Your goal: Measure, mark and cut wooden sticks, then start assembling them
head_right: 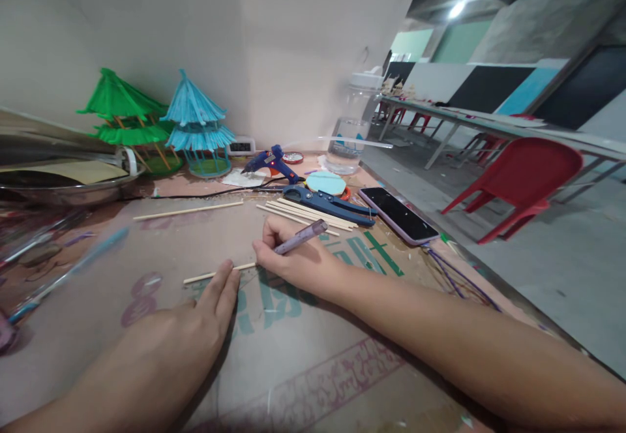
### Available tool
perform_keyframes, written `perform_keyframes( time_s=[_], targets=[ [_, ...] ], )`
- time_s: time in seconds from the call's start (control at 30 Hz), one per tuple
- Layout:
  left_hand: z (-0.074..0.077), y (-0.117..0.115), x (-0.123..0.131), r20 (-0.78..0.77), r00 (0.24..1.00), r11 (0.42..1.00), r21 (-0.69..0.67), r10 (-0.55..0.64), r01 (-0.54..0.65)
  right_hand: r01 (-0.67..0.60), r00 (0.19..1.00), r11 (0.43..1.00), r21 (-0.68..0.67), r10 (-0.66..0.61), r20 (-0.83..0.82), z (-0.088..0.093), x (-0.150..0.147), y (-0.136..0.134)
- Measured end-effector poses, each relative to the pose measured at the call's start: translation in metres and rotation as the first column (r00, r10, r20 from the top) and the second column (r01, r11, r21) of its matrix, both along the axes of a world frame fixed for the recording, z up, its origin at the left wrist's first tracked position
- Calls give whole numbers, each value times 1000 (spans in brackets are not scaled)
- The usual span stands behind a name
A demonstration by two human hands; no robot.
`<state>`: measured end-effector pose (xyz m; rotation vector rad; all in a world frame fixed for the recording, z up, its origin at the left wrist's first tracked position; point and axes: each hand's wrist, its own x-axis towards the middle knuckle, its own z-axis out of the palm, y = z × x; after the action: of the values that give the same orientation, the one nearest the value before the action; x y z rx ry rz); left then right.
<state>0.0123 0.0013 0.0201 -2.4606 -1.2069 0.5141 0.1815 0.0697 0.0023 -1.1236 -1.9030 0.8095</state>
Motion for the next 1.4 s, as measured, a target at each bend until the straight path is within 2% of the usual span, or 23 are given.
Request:
perform_keyframes(
  time_s=[0.2, 0.27, 0.33, 0.43, 0.5, 0.63, 0.77, 0.97, 1.07, 1.17, 1.27, 1.4],
  targets=[
    [1, 0, 0, 9, 1000, 1000, 2, -8, 8, -15, 999, 994, 107, 12, 36, 7, 5, 5],
    [1, 0, -1, 20, 1000, 1000, 17, -22, 22, -126, 981, 970, 208, 91, 172, 11, 12, 9],
    [0, -2, -2, 12, 999, 999, 37, -35, 35, -275, 917, 922, 273, 165, 364, 13, 20, 14],
    [-2, -5, -3, 9, 999, 997, 69, -41, 40, -388, 831, 887, 250, 219, 511, 12, 27, 19],
    [-4, -6, -3, 51, 998, 994, 106, -46, 40, -381, 818, 897, 222, 216, 533, 10, 28, 19],
    [-8, -5, -4, 105, 989, 981, 179, -101, 81, -296, 836, 925, 236, 131, 534, 5, 21, 16],
    [-8, -5, -5, 112, 985, 972, 208, -133, 108, -278, 843, 909, 310, 76, 533, 6, 10, 22],
    [-7, -7, -5, 48, 991, 973, 201, -124, 112, -294, 840, 860, 416, 25, 542, 17, -32, 56],
    [-7, -7, -5, 45, 991, 974, 193, -127, 116, -256, 848, 854, 453, -27, 529, 15, -57, 76],
    [-8, -7, -6, 60, 990, 977, 179, -127, 115, -238, 851, 848, 473, -52, 522, 9, -69, 88],
    [-9, -6, -7, 85, 986, 974, 193, -141, 123, -209, 860, 843, 496, -84, 503, 8, -64, 86],
    [-9, -4, -7, 98, 982, 969, 200, -164, 142, -189, 861, 838, 512, -109, 497, 16, -34, 76]
  ],
)
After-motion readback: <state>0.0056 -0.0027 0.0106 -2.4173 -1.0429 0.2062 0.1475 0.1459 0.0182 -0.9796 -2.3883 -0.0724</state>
